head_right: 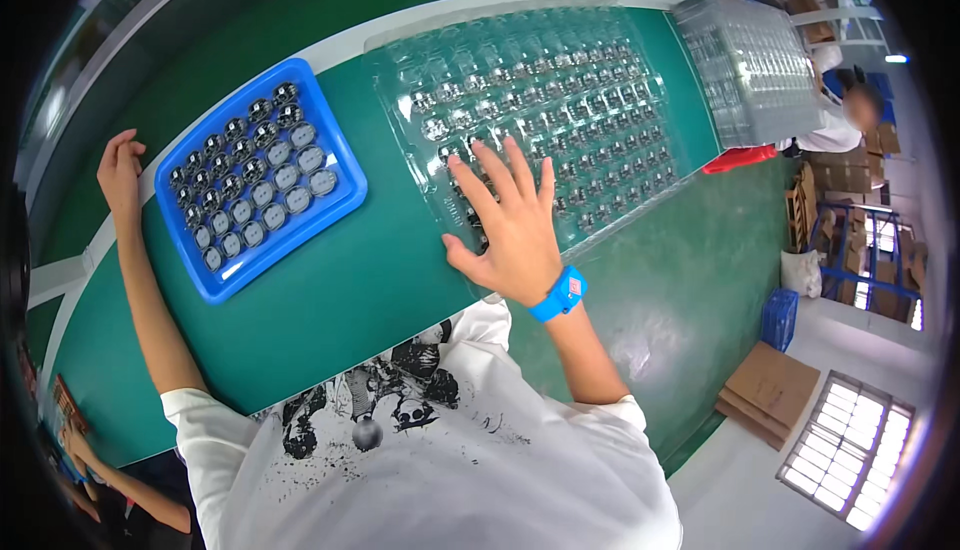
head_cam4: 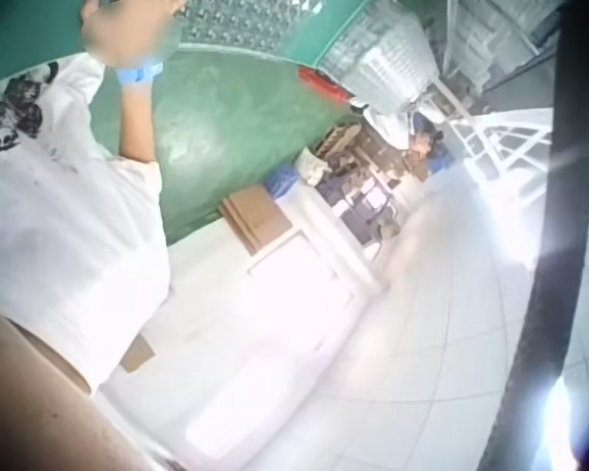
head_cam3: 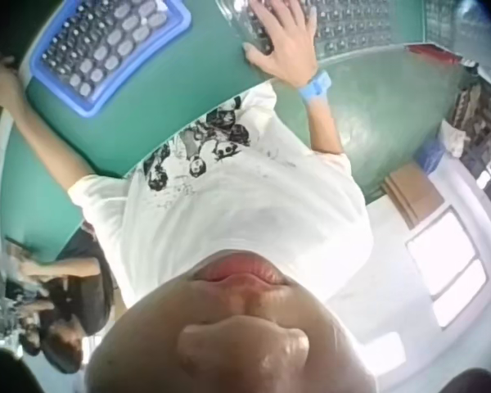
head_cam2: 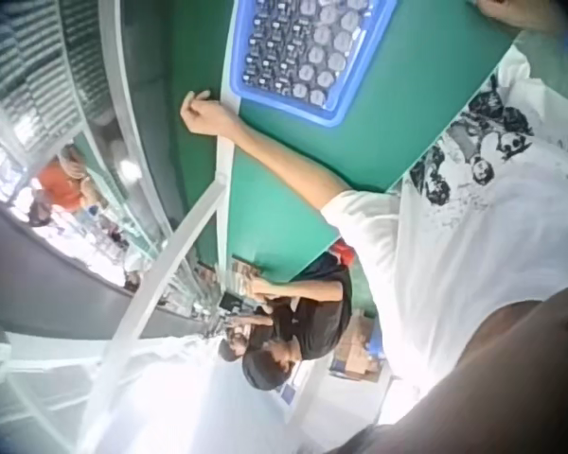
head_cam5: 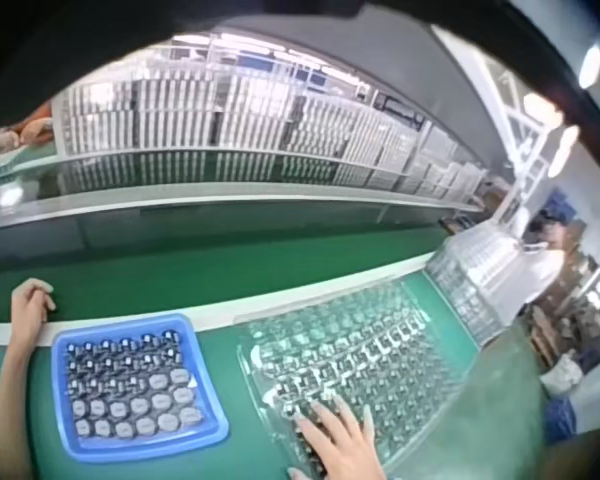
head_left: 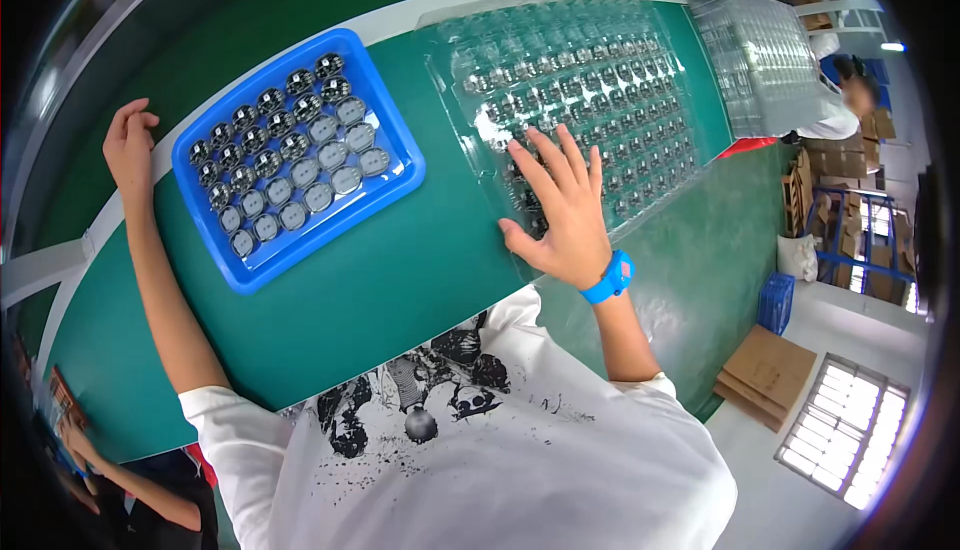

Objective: Manually placing small electronic components onto a board within a blue tray at an assembly line station.

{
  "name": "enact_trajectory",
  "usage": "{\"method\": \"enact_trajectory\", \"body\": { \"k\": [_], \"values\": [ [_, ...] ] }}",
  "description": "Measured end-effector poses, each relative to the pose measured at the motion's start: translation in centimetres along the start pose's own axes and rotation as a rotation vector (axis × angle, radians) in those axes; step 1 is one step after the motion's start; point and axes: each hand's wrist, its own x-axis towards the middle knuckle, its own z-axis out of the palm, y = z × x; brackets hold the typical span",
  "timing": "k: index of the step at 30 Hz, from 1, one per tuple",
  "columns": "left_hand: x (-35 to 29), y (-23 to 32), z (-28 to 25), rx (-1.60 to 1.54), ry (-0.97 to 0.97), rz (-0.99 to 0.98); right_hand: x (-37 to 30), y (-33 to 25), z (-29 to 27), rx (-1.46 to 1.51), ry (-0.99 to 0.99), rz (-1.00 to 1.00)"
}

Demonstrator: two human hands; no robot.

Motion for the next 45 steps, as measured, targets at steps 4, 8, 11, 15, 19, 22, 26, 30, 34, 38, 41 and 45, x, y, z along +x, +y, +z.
{"method": "enact_trajectory", "body": {
  "k": [4,8,11,15,19,22,26,30,34,38,41,45],
  "values": [
    [-0.3,0.9,0.5,-0.034,-0.023,0.002,0.0,0.4,0.0,0.001,0.028,0.001],
    [-0.5,0.9,0.6,0.025,-0.005,0.011,-0.1,0.8,-0.7,0.091,0.085,-0.017],
    [-0.3,-0.2,-0.2,0.035,-0.016,0.012,1.4,4.8,-2.6,0.122,0.256,-0.026],
    [0.0,-0.5,0.3,0.008,-0.027,0.020,5.6,18.5,-5.8,-0.162,0.508,-0.027],
    [0.7,-1.1,0.5,0.029,-0.026,0.033,8.9,27.7,-6.3,-0.282,0.388,0.019],
    [0.3,-1.1,0.1,0.010,-0.030,0.028,10.5,29.3,-6.3,-0.294,0.312,0.015],
    [0.4,-1.3,0.0,0.014,-0.030,0.021,11.7,30.2,-7.7,-0.316,0.221,-0.007],
    [0.1,-0.5,0.1,-0.003,-0.027,0.020,10.7,28.3,-8.5,-0.380,0.330,-0.016],
    [0.2,-0.7,0.0,-0.009,-0.023,0.020,10.3,26.8,-7.2,-0.308,0.375,0.016],
    [0.1,-0.4,0.1,-0.054,-0.031,-0.001,10.1,26.3,-6.3,-0.371,0.293,-0.039],
    [0.0,0.0,0.6,-0.021,-0.018,-0.007,10.3,26.3,-6.8,-0.376,0.273,-0.026],
    [0.2,-0.7,0.2,-0.017,-0.019,0.022,10.5,26.2,-7.7,-0.407,0.263,-0.085]
  ]
}}
